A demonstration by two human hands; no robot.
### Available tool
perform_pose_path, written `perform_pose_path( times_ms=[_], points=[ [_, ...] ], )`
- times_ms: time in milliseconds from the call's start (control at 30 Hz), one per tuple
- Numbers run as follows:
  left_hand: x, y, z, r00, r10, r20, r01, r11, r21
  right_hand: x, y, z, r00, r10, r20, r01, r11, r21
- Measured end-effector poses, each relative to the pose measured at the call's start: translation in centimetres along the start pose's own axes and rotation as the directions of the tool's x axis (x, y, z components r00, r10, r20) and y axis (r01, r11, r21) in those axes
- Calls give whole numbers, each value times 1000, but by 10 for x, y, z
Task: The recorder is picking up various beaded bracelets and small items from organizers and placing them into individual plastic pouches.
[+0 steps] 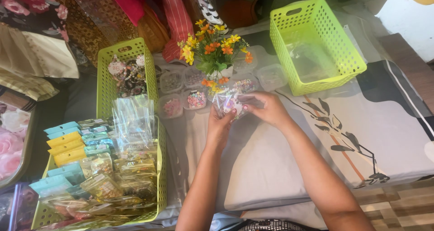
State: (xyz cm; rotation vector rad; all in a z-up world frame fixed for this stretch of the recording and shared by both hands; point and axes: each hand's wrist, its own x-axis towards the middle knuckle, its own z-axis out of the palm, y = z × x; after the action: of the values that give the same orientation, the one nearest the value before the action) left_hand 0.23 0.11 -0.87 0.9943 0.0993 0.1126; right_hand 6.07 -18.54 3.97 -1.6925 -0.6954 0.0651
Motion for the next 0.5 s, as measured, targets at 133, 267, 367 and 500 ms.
perform_pose_path(
  times_ms=[133, 267, 367, 500],
  points=[
    [-3, 7, 6, 999, 30, 16, -30, 1000, 8, 0, 6, 0, 1000, -2, 23, 2, 1000, -14],
    [-3, 8, 10, 1000, 15, 20, -14, 1000, -18, 0, -2, 2, 998, -55, -10, 53, 994, -99],
    [-3, 7, 8, 999, 26, 23, -25, 999, -35, 1, -8, 4, 1000, 0, 16, -1, 998, 57],
    [-1, -2, -1, 999, 52, 6, -51, 995, -91, 2, -11, 2, 994, -51, 98, 47, 998, 39]
  ],
)
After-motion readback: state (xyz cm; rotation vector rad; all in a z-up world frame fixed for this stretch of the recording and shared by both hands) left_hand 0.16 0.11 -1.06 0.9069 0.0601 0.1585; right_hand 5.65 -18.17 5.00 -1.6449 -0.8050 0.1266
